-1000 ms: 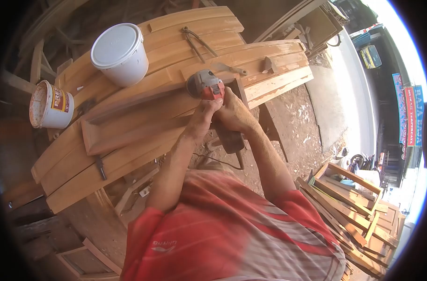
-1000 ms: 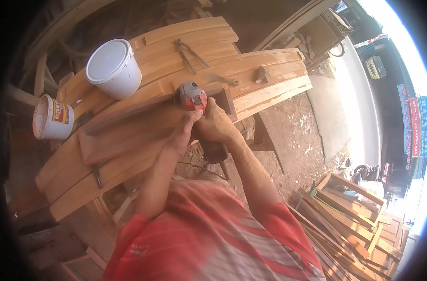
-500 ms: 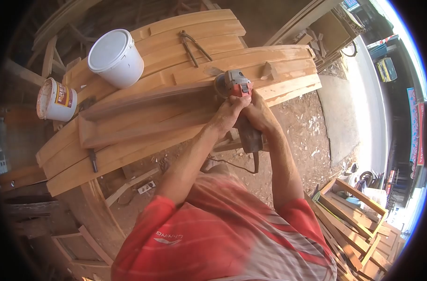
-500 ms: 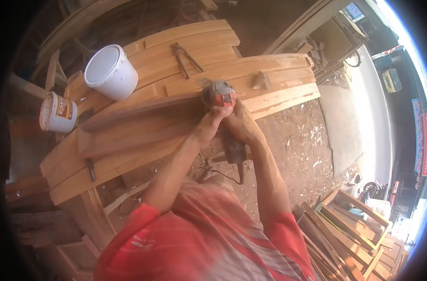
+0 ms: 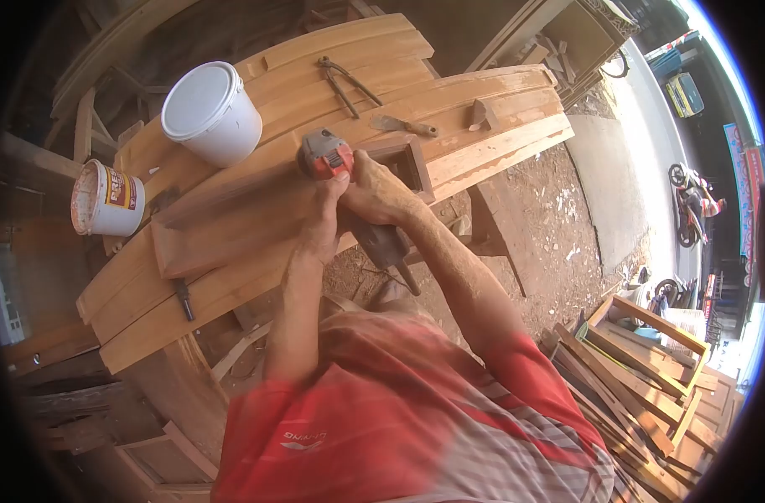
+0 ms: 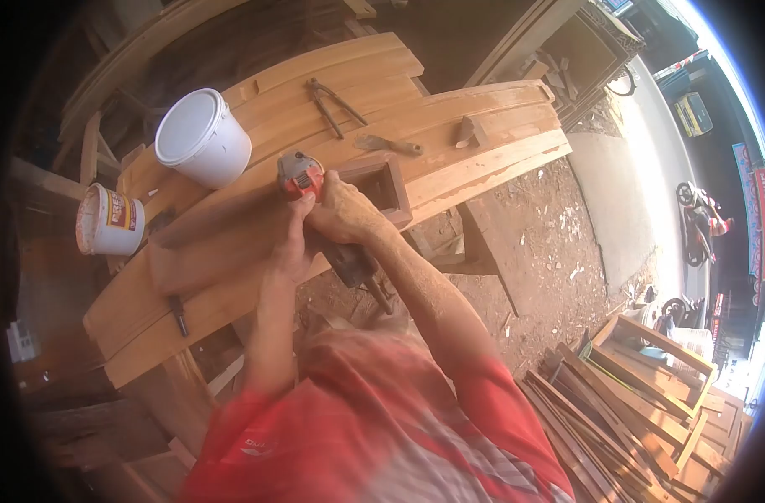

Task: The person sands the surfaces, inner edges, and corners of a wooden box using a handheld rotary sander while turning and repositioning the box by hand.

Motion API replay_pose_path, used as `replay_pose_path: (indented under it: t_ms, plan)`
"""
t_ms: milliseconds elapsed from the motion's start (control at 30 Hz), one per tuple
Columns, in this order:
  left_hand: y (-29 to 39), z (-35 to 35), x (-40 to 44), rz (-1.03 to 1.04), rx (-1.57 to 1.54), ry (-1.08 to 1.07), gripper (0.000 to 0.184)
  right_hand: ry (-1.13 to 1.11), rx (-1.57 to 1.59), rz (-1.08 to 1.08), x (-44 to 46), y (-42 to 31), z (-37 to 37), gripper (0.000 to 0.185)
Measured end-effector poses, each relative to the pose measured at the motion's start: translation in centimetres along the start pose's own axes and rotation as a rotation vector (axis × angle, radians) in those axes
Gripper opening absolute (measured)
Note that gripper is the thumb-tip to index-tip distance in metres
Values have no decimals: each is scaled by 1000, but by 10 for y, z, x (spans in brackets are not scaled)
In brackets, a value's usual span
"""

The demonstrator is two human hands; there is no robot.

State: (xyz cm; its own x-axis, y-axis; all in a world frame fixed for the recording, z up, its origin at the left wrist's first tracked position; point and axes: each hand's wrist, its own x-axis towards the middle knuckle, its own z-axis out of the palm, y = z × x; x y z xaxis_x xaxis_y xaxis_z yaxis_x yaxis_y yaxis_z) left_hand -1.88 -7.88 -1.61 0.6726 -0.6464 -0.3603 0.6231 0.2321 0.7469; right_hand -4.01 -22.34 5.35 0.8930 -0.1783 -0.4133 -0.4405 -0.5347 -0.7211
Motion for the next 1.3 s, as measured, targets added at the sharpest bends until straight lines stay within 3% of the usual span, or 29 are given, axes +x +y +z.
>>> replay_pose_path:
  t_ms: [67,133,267,367,567,667,700,767,833,900,967,1100,1300]
  plan:
    - [13,-27,-20,25,-1,56,72,-75,-40,-88,15,-21,34,84]
    - [30,-42,-35,160,-94,137,61,-116,-19,-125,21,-43,54,81]
    - [29,-64,-35,138,-107,50,63,-122,-49,-111,22,-52,59,80]
    - [21,-30,-22,122,-126,145,59,-52,-71,-34,15,-35,37,80]
    - [-22,43,41,78,39,-235,46,143,16,8,-11,48,-35,83]
    - [-25,106,51,82,11,-120,44,249,118,2,-19,84,-69,78]
    - [-30,111,60,81,13,-119,44,269,166,2,-20,96,-78,76]
    - [-43,116,80,-59,164,-324,71,249,197,22,-24,104,-92,72]
    - [-44,129,73,-71,230,-290,70,181,295,97,-36,98,-105,73]
    - [-60,128,74,37,180,-170,71,267,210,10,-34,119,-96,77]
    - [-57,122,73,5,179,-233,71,372,45,-23,-23,140,-77,79]
    - [-42,137,71,62,212,-254,70,170,316,53,-27,119,-103,77]
    - [-34,84,50,24,174,-190,68,209,147,-9,-22,84,-60,87]
